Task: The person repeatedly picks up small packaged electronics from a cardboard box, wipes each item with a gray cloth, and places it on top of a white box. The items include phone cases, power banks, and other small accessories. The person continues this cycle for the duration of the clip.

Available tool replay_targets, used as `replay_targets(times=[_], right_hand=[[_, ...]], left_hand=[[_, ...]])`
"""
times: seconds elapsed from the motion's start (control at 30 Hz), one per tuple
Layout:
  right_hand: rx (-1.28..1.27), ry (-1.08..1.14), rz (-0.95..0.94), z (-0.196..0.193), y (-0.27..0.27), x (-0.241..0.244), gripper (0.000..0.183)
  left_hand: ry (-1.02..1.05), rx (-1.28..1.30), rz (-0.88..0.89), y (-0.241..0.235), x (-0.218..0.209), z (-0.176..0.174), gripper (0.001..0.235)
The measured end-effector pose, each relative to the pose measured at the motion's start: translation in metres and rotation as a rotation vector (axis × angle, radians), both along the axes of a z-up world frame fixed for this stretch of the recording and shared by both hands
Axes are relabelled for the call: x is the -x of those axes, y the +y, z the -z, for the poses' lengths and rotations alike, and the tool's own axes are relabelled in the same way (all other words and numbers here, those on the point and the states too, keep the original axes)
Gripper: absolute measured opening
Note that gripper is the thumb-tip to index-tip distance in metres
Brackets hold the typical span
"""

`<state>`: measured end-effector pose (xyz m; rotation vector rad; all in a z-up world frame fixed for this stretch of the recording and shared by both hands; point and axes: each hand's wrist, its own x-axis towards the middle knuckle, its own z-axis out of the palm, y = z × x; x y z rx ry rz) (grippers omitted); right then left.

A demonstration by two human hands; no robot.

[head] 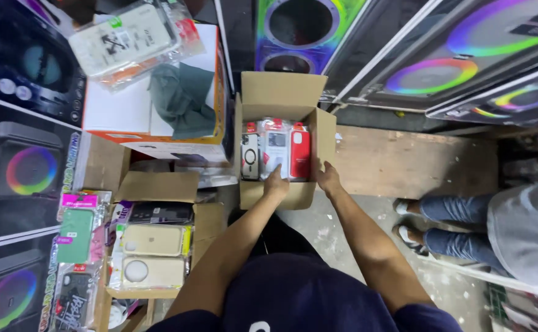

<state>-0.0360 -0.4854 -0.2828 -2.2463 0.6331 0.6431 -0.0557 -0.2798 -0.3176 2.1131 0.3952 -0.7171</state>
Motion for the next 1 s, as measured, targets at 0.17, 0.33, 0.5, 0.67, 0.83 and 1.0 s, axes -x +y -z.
replay_targets(times=[0.17,0.33,0.5,0.67,0.83,1.0], right_hand=[[-0.058,-0.1,0.013,0.004,0.014,-0.01,0.056],[-0.204,-0.616,-0.201,-0.153,0.119,-0.054,0.044],[-0.244,-1.076,-0.524,-0.255,0.237,-0.088,0.047],[0.003,-1.102,-0.75,-0.276,0.321,-0.108,0.054],[0.272,-0.822,-0.865,-0.24,0.343,-0.12,0.069],[0.252,-1.15,-0.956,-0.165,0.327,-0.146,0.042]], left_hand=[[-0.327,0.029,-0.075,0.044,0.018,-0.14,0.05],[-1.044,-0.032,-0.231,0.125,0.002,-0.234,0.029],[-1.43,-0.4,-0.277,0.253,-0.068,-0.289,0.03],[-1.015,-0.656,-0.086,0.324,-0.123,-0.35,0.053],[-0.629,-0.666,0.079,0.365,-0.177,-0.294,0.066],[-0.979,-0.738,-0.009,0.361,-0.166,-0.289,0.04]])
